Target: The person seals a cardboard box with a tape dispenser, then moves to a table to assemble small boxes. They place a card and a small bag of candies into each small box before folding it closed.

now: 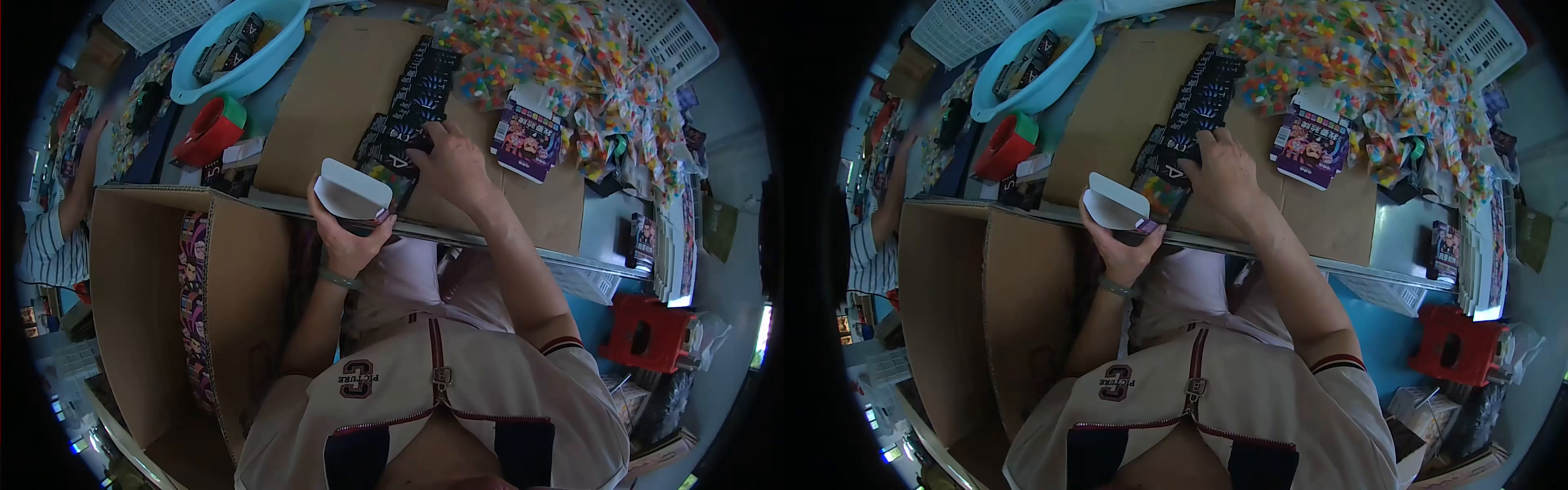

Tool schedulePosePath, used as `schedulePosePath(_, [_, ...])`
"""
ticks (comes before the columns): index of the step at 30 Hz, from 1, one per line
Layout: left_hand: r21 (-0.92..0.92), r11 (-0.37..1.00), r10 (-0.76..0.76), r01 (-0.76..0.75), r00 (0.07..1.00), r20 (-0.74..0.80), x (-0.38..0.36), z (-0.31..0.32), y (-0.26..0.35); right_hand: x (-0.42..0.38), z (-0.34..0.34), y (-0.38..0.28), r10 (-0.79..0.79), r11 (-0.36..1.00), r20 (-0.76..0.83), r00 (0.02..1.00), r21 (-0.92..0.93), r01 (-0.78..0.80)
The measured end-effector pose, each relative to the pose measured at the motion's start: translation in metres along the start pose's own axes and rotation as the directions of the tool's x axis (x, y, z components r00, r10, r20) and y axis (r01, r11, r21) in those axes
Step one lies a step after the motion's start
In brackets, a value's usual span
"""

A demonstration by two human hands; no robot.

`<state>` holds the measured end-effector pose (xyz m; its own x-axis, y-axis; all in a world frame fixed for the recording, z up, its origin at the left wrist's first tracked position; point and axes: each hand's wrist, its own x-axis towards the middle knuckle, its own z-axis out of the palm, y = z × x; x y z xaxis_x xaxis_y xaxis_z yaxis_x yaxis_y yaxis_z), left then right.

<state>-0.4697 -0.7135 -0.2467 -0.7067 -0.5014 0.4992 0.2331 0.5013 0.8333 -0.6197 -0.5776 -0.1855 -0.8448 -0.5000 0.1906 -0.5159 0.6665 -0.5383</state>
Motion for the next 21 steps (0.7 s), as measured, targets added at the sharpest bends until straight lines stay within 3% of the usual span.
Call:
schedulePosePath(2, [0.009,1.0,0.011,-0.011,1.0,-0.005,-0.002,0.001,-0.002,-0.007,-0.01,-0.011,-0.006,1.0,0.125,0.992,0.008,0.005])
schedulePosePath(5, [-0.094,0.995,-0.045,0.043,0.999,-0.023,-0.004,0.003,-0.004,-0.023,0.009,-0.029,-0.037,0.992,0.168,0.985,-0.11,0.056])
schedulePosePath(8, [-0.132,0.991,-0.023,0.017,0.999,-0.044,-0.008,0.004,-0.009,-0.024,0.02,-0.033,-0.075,0.991,0.145,0.987,-0.099,0.09])
schedulePosePath(10, [0.032,0.999,-0.014,0.016,0.999,-0.043,-0.006,0.0,-0.003,-0.027,0.028,-0.029,-0.12,0.991,0.084,0.989,-0.057,0.125])
schedulePosePath(12, [-0.031,1.0,0.002,-0.002,1.0,0.0,-0.001,-0.005,0.002,-0.031,0.022,-0.037,-0.028,0.986,0.17,0.985,0.168,-0.001])
schedulePosePath(14, [-0.16,0.984,-0.07,0.08,0.995,0.069,0.003,-0.007,-0.001,-0.034,0.026,-0.032,-0.039,0.986,0.155,0.987,0.168,0.012])
schedulePosePath(17, [-0.061,0.998,-0.026,0.029,0.998,0.062,0.011,-0.01,0.012,-0.035,0.037,-0.02,-0.133,0.972,0.038,0.99,0.203,0.122])
schedulePosePath(19, [-0.025,1.0,-0.012,0.013,0.998,0.059,0.014,-0.015,0.016,-0.032,0.034,-0.025,-0.067,0.984,0.085,0.994,0.173,0.051])
schedulePosePath(21, [0.019,1.0,-0.014,0.013,0.998,0.057,0.008,-0.012,0.008,-0.028,0.023,-0.037,0.0,0.999,0.242,0.97,-0.037,0.01])
